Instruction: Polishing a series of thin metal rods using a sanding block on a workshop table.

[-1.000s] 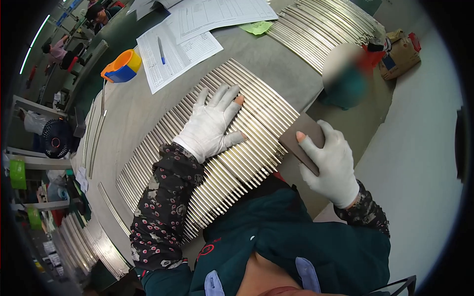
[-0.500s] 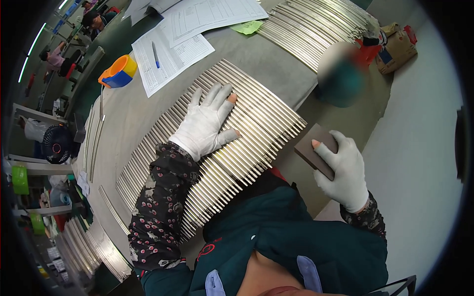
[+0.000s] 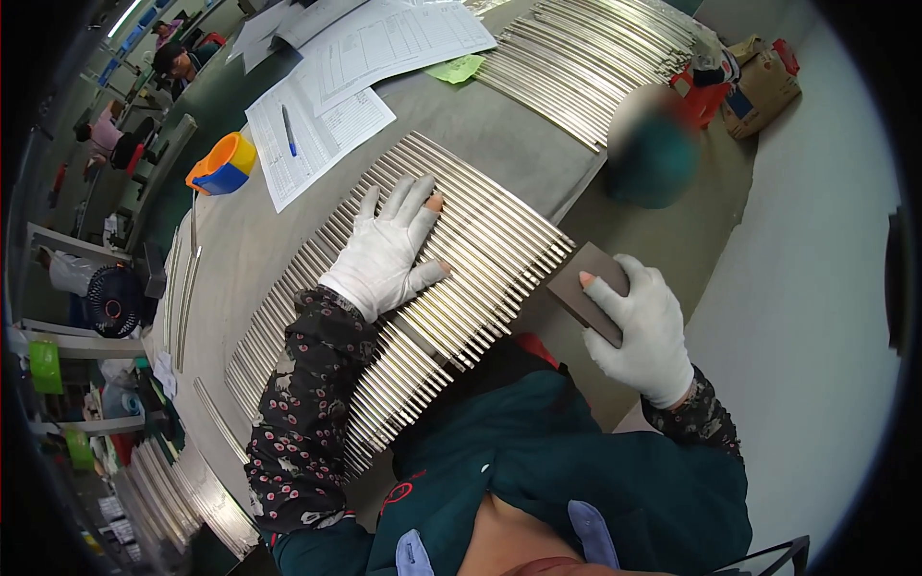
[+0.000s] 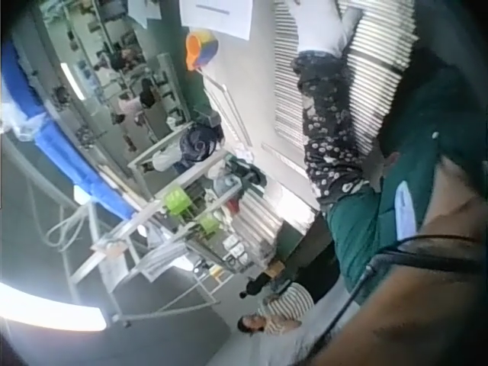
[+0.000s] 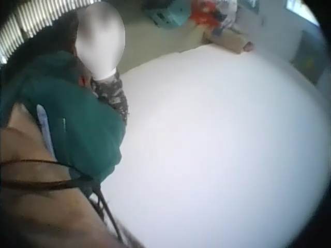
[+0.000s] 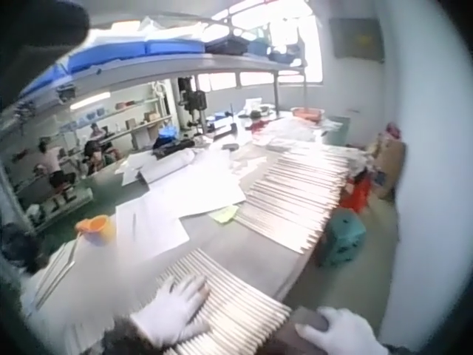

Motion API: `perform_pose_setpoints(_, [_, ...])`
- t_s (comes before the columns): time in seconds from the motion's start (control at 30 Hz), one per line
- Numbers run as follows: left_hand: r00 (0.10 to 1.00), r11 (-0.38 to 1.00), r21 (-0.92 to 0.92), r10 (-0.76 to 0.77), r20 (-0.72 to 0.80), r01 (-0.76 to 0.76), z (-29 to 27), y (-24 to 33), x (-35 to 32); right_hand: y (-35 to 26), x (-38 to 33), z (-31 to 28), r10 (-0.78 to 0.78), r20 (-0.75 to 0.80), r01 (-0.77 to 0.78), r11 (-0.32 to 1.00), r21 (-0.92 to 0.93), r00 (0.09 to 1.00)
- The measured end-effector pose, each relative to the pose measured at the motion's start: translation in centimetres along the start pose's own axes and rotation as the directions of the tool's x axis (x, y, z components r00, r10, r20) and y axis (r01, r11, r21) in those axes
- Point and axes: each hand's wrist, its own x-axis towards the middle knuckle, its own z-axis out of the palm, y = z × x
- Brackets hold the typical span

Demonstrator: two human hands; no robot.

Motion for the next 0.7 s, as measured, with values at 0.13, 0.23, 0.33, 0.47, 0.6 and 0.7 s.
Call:
perform_pose_setpoints(0.13, [0.998,0.999,-0.031,0.021,-0.053,-0.023,-0.2,0.1,1.0,0.7,0.3,0.1,0.034,-0.038,-0.035,0.999,-0.02,0.999])
perform_pose_setpoints(0.23, [0.997,0.998,-0.057,0.006,-0.082,-0.011,-0.3,-0.2,2.5,0.6,0.7,-0.2,0.014,-0.044,-0.016,1.0,-0.027,0.999])
perform_pose_setpoints(0.33, [0.999,1.0,-0.013,-0.01,-0.052,0.009,0.3,-0.3,4.1,1.1,0.6,-0.1,0.02,-0.036,-0.021,0.999,-0.037,0.999])
perform_pose_setpoints(0.47, [0.999,0.999,0.051,-0.014,-0.044,0.016,0.7,-0.1,5.6,2.0,0.2,-0.3,0.075,-0.059,-0.077,0.996,-0.046,0.995])
perform_pose_setpoints(0.6, [0.999,0.998,0.061,-0.027,-0.045,0.03,0.8,0.1,7.1,2.7,0.2,0.0,0.086,-0.096,-0.093,0.994,-0.065,0.992])
perform_pose_setpoints(0.7, [0.999,0.997,0.068,-0.024,-0.045,0.027,0.8,0.4,8.1,2.8,0.1,-0.1,0.078,-0.132,-0.089,0.993,-0.077,0.988])
